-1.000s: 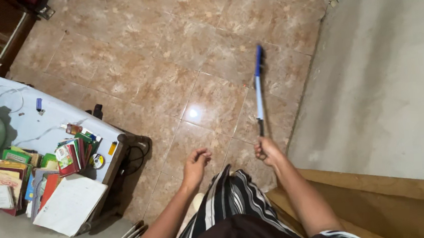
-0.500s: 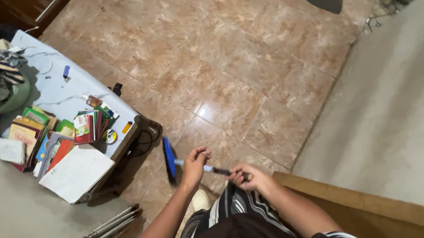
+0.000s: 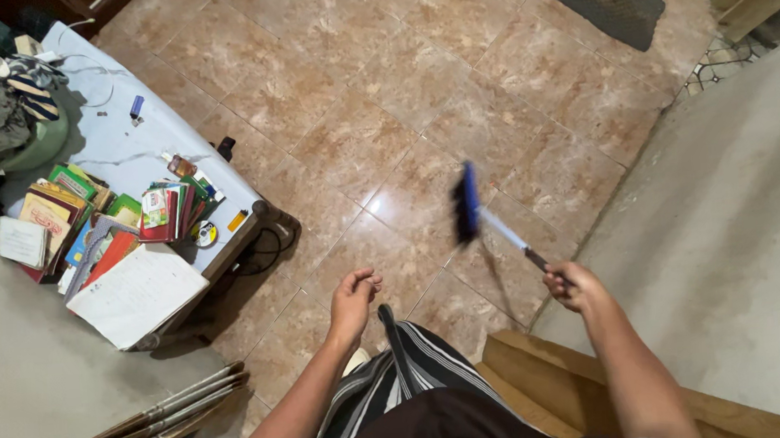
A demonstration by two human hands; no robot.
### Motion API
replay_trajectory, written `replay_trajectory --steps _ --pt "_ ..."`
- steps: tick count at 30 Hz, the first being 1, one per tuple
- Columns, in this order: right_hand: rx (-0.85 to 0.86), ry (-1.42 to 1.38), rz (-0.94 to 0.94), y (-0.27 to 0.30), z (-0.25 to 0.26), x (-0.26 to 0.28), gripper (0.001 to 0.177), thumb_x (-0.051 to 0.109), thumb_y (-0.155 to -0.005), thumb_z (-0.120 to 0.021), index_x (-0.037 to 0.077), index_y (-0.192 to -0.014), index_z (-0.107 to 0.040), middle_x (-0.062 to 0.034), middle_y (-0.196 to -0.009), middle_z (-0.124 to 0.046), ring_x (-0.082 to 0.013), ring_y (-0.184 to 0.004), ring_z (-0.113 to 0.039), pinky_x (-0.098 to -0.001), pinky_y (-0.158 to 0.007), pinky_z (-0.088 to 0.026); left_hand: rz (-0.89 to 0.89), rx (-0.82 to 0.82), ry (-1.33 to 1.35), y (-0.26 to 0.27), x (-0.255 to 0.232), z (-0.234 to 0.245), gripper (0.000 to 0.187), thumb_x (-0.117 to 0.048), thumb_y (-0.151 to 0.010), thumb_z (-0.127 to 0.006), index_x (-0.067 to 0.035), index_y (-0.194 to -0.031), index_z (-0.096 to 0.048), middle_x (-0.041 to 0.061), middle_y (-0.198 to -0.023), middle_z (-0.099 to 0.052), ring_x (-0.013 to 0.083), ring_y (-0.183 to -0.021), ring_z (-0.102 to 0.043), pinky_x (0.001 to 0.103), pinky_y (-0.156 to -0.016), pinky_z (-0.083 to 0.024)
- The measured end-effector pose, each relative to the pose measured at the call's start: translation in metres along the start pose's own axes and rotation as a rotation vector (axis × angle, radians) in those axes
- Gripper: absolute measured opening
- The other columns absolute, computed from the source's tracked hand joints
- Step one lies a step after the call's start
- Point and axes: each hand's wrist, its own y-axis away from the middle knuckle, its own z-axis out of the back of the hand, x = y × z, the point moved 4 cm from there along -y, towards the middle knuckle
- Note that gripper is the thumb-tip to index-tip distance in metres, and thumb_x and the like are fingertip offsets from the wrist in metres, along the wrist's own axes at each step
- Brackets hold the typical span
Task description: The person sweeps the floor using a small blue broom, moving through several rooms including a bedroom, a kitchen area, and a hallway, collecting dust and debris.
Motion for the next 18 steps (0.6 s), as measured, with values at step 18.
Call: replay_trajectory --steps 18 --pt "0.549 -0.033 -0.297 -0.100 -0.259 -0.061 0.019 0.007 -0.092 -0.058 0.021 -0.101 -0.050 -0.0014 -0.068 -0.052 -0.0049 -0.046 -0.045 -0.0185 -0.036 -0.033 -0.043 -0.032 0.068 -0.052 -0.050 0.016 0.029 -0.011 -0.098 -0.054 0.000 -0.123 -0.064 0.010 -0.109 -0.075 0.0150 -0.097 -0.070 0.028 -0.087 -0.053"
